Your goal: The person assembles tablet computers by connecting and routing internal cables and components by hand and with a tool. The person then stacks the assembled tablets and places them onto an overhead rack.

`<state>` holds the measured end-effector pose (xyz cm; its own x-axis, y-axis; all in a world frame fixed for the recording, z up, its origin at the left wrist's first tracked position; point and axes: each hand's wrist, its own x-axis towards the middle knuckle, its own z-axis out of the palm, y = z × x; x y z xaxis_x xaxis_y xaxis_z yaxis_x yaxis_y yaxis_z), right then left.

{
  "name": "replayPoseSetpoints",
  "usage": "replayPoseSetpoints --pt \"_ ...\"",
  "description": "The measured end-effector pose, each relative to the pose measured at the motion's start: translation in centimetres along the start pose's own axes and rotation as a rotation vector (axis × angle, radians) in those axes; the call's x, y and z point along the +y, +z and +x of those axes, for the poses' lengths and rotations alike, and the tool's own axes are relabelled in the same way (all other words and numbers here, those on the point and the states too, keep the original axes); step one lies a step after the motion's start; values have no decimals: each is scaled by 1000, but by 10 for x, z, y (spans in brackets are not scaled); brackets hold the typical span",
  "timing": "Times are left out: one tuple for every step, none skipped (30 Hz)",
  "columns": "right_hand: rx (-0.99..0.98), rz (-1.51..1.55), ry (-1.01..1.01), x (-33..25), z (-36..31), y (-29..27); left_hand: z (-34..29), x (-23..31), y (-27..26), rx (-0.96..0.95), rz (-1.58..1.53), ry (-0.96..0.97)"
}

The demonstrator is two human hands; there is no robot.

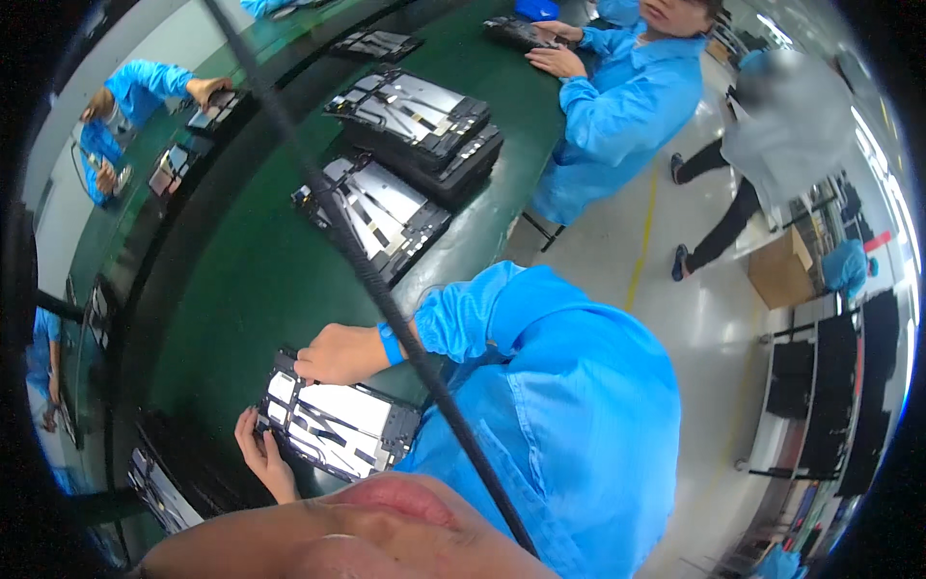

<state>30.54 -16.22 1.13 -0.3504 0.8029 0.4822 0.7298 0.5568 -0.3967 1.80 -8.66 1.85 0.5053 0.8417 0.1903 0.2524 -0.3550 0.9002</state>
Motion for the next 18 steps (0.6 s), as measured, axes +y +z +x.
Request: replayPoseSetpoints --pt "4 -35 -5 1 -1 2 -1 0 1 -3 4 8" --pt "22 -56 -3 1 0 4 -3 -1 1 -13 5 34" --pt "5 -21 6 0 2 6 -5 -5 -1 3 4 28" --pt "-12 16 13 0 3 7 -6 -10 -3 19 3 20" --pt "-21 9 6 -2 4 6 -5 -12 -4 17 27 36" --pt "-9 -5 9 -2 4 4 -4 -14 -4 9 27 53" --pt "-29 -12 18 -1 4 3 -3 -17 -3 11 17 47" --pt "-53 -13 26 -1 3 4 -3 -17 -2 15 6 34" --pt "-25 7 7 0 3 5 -2 -15 -2 16 14 37" --pt "-23 3 6 2 4 7 0 -15 -2 16 13 42" --pt "-22 -5 0 2 4 9 -1 -17 -2 18 26 64" --pt "-23 -12 -7 2 4 11 -1 -19 -3 21 39 85" --pt "-25 -10 -10 3 4 12 -1 -20 -2 25 39 82" --pt "-13 -9 -16 3 4 15 -2 -19 -2 31 41 75" --pt "-2 -9 -21 3 4 18 -2 -19 -2 37 44 68" --pt "-6 -2 -25 4 5 20 -3 -20 -2 42 45 62" --pt "-3 -7 -32 4 5 22 -5 -19 -3 43 64 59" --pt "1 -12 -40 4 6 22 -6 -19 -3 43 82 56"
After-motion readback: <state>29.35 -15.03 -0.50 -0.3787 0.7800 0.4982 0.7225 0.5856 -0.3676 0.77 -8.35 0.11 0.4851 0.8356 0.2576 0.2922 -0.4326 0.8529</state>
